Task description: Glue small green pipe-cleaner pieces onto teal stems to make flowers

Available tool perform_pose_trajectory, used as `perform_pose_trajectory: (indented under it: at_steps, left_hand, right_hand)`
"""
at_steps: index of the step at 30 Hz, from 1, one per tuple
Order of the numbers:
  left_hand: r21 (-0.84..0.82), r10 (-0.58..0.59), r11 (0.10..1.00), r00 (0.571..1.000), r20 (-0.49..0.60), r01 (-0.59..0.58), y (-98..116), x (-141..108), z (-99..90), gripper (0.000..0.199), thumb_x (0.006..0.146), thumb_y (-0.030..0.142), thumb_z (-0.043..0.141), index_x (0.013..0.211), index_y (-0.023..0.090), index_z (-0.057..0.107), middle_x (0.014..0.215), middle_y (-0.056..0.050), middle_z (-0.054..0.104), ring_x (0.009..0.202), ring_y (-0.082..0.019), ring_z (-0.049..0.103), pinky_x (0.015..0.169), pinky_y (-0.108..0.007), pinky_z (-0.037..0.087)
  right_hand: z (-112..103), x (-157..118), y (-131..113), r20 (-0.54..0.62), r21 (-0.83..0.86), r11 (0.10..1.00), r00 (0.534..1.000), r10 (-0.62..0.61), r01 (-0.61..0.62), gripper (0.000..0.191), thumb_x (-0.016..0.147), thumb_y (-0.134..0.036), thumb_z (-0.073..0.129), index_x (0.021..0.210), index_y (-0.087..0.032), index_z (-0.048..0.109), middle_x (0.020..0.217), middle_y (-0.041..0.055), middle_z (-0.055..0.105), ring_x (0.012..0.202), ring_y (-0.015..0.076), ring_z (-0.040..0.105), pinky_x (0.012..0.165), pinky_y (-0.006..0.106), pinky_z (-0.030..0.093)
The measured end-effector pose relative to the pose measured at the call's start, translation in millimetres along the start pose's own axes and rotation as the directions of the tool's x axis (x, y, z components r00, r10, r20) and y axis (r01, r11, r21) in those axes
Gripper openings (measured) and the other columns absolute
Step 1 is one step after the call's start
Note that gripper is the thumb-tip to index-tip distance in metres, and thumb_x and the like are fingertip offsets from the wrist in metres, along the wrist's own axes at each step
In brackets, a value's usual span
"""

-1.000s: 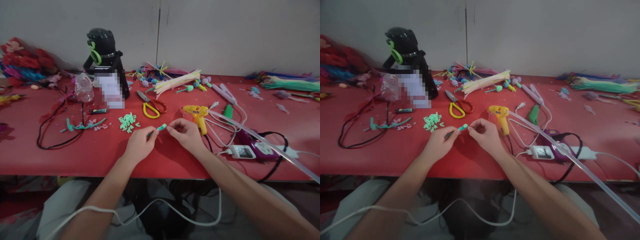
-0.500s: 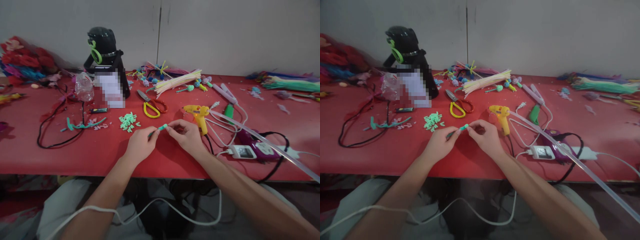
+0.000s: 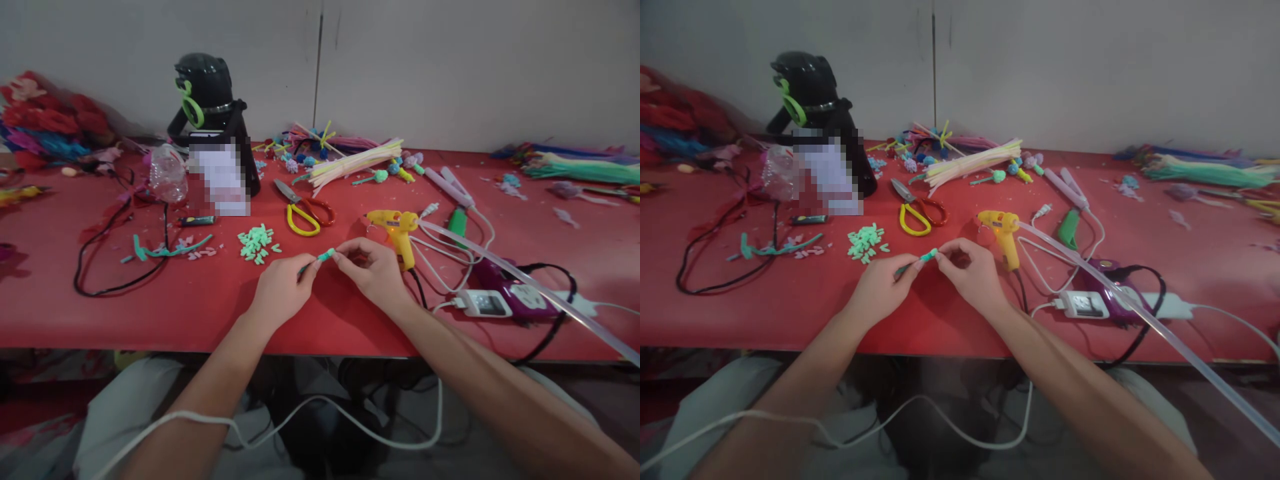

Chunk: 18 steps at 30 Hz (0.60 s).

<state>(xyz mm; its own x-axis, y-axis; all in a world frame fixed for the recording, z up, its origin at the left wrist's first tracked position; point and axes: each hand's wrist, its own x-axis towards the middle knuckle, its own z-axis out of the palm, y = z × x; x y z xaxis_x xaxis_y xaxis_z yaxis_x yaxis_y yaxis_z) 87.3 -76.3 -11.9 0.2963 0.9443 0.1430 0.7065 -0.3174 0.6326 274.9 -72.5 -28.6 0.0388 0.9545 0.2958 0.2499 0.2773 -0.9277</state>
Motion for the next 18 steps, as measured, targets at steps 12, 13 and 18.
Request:
perform_pose_trajectory:
  at_steps: [12, 13, 18]
  left_hand:
    - [0.008, 0.004, 1.000, 1.000, 0.006, -0.004, 0.3, -0.6, -0.8, 0.031, 0.100, 0.037, 0.049, 0.095, 0.022, 0.076, 0.078, -0.003, 0.073, 0.068, -0.018, 0.062, 0.067, -0.029, 0.041]
    - [0.007, 0.004, 1.000, 1.000, 0.008, -0.005, 0.3, -0.7, -0.8, 0.031, 0.100, 0.037, 0.049, 0.095, 0.022, 0.076, 0.078, -0.003, 0.073, 0.069, -0.018, 0.062, 0.068, -0.029, 0.041]
    - [0.023, -0.008, 1.000, 1.000, 0.004, 0.007, 0.4, -0.8, -1.0, 0.034, 0.101, 0.040, 0.047, 0.095, 0.021, 0.075, 0.077, -0.003, 0.072, 0.066, -0.018, 0.060, 0.065, -0.029, 0.039]
  right_hand:
    - [-0.5, 1.5, 1.6, 0.015, -0.017, 1.000, 1.000, 0.012, -0.012, 0.018, 0.082, -0.038, 0.074, 0.082, -0.020, 0.071, 0.077, 0.0033, 0.071, 0.071, 0.0175, 0.064, 0.067, 0.032, 0.052]
    - [-0.3, 1.7, 1.8, 0.015, -0.016, 1.000, 1.000, 0.013, -0.013, 0.017, 0.081, -0.038, 0.074, 0.082, -0.020, 0.071, 0.077, 0.0034, 0.072, 0.071, 0.0176, 0.065, 0.067, 0.032, 0.052]
    - [0.0, 1.9, 0.7, 0.016, 0.010, 1.000, 1.000, 0.026, -0.026, 0.017, 0.080, -0.036, 0.073, 0.082, -0.020, 0.072, 0.078, 0.0038, 0.073, 0.071, 0.0174, 0.066, 0.066, 0.031, 0.053]
